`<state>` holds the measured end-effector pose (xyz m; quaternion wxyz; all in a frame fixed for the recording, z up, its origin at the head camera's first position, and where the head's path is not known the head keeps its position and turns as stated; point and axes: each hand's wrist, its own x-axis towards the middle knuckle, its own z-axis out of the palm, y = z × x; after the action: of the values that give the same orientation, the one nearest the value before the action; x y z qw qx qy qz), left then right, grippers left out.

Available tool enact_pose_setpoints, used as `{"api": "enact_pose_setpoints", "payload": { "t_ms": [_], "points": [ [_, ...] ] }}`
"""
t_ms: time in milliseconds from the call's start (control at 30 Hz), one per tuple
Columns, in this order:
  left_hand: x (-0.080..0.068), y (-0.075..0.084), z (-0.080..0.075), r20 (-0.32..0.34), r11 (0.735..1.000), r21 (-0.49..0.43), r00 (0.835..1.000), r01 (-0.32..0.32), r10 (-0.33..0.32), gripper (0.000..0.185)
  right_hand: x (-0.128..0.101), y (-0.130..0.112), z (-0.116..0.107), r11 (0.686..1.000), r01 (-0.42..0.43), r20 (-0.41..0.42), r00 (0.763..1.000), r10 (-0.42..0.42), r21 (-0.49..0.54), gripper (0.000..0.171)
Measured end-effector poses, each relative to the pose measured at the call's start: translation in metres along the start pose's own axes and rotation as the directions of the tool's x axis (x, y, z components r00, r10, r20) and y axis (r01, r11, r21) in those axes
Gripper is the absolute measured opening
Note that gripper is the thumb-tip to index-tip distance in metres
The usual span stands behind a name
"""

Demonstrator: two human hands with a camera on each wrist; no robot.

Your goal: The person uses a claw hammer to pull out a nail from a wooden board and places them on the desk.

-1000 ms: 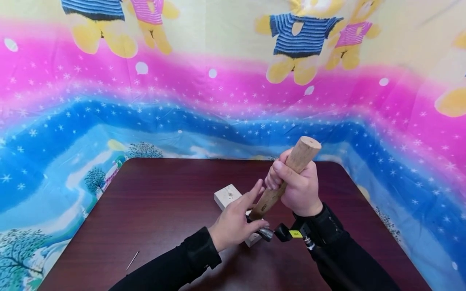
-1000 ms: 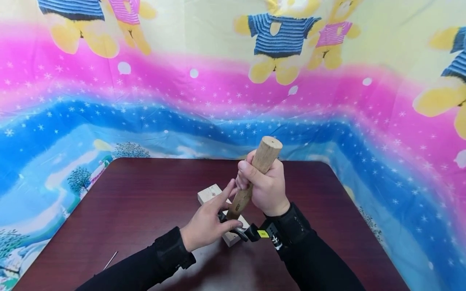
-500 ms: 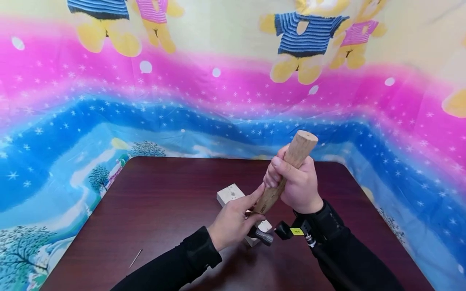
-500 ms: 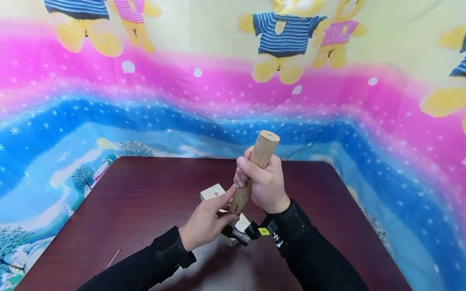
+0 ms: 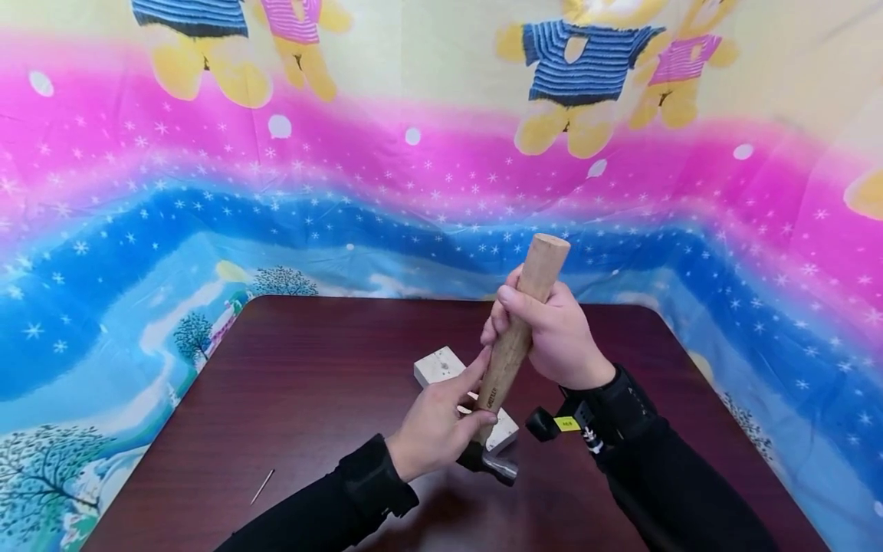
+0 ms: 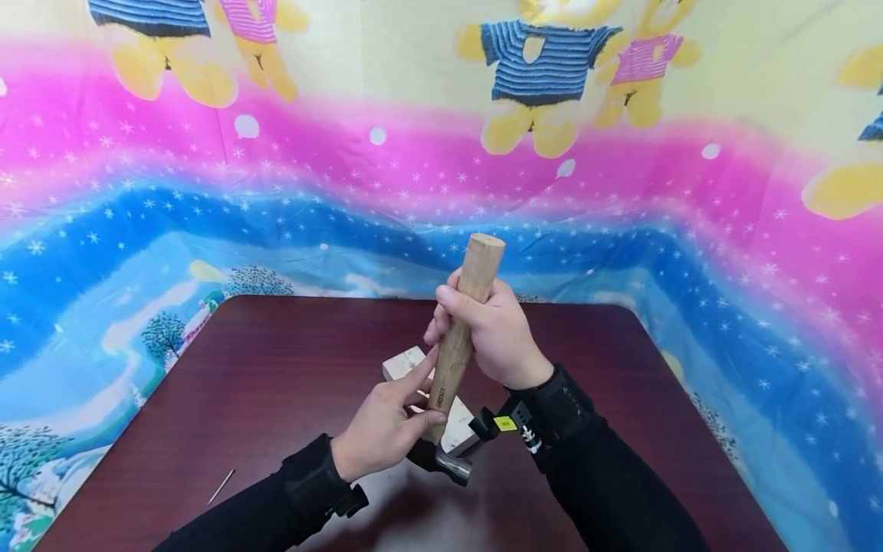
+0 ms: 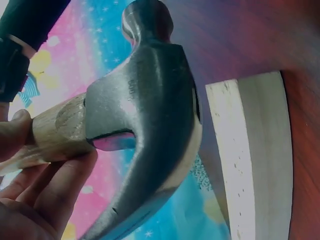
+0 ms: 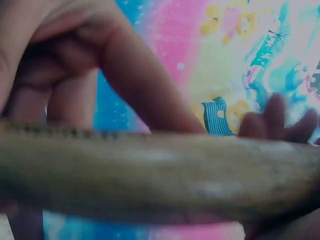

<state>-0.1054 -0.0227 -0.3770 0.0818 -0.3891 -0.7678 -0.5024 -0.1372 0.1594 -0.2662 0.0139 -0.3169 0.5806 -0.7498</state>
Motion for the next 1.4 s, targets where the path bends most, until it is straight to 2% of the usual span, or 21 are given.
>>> {"api": "enact_pose_setpoints", "payload": {
  "t_ms": [67,133,233,333,467,600,667,700,767,833,967,1133,1233,1400],
  "points": [
    [-0.003,0.001,-0.003,-0.013,1.0,-0.004,1.0,0.008,-0.008,0.086,0.004,-0.002,-0.002,0.989,-0.054,-0.006,0.999,0.054,-0.14,0.015],
    [-0.006,0.002,-0.006,-0.027,1.0,-0.012,0.999,0.024,-0.025,0.088,0.007,-0.005,-0.005,0.94,-0.105,-0.017,0.994,0.106,-0.325,0.025],
    [-0.011,0.001,-0.01,-0.037,0.995,-0.035,0.995,0.095,-0.096,0.088,0.013,-0.014,-0.014,0.805,-0.147,-0.026,0.986,0.162,-0.575,0.041],
    [-0.018,-0.003,-0.016,-0.047,0.982,-0.048,0.982,0.18,-0.183,0.089,0.02,-0.025,-0.029,0.66,-0.145,-0.056,0.987,0.153,-0.737,0.051],
    [-0.027,-0.01,-0.029,-0.073,0.963,-0.025,0.96,0.269,-0.27,0.09,0.031,-0.036,-0.061,0.49,-0.162,-0.14,0.987,0.083,-0.857,0.059],
    [-0.037,-0.018,-0.042,-0.092,0.935,0.008,0.931,0.355,-0.353,0.092,0.041,-0.039,-0.099,0.288,-0.209,-0.212,0.977,0.022,-0.935,0.069],
    [-0.043,-0.022,-0.048,-0.097,0.916,0.014,0.912,0.402,-0.399,0.093,0.045,-0.037,-0.117,0.182,-0.238,-0.244,0.97,-0.011,-0.954,0.072],
    [-0.046,-0.024,-0.051,-0.098,0.906,0.01,0.902,0.424,-0.421,0.094,0.047,-0.036,-0.126,0.138,-0.254,-0.26,0.966,-0.021,-0.957,0.074],
    [-0.053,-0.029,-0.056,-0.096,0.881,0.009,0.877,0.474,-0.471,0.095,0.05,-0.032,-0.141,0.053,-0.287,-0.289,0.957,-0.033,-0.957,0.077],
    [-0.06,-0.034,-0.061,-0.095,0.856,0.006,0.853,0.517,-0.514,0.095,0.052,-0.027,-0.155,-0.016,-0.311,-0.31,0.95,-0.04,-0.95,0.08],
    [-0.07,-0.042,-0.067,-0.085,0.818,-0.015,0.814,0.575,-0.574,0.096,0.052,-0.016,-0.175,-0.101,-0.344,-0.345,0.938,-0.006,-0.933,0.085],
    [-0.079,-0.05,-0.071,-0.076,0.78,-0.057,0.777,0.623,-0.625,0.098,0.051,0.002,-0.19,-0.158,-0.34,-0.354,0.933,0.065,-0.927,0.088],
    [-0.083,-0.053,-0.071,-0.061,0.762,-0.066,0.76,0.644,-0.647,0.099,0.049,0.011,-0.196,-0.178,-0.331,-0.352,0.93,0.102,-0.927,0.089],
    [-0.092,-0.058,-0.069,-0.038,0.746,-0.069,0.745,0.663,-0.666,0.098,0.049,0.022,-0.2,-0.165,-0.342,-0.362,0.925,0.116,-0.925,0.088]
  ]
}}
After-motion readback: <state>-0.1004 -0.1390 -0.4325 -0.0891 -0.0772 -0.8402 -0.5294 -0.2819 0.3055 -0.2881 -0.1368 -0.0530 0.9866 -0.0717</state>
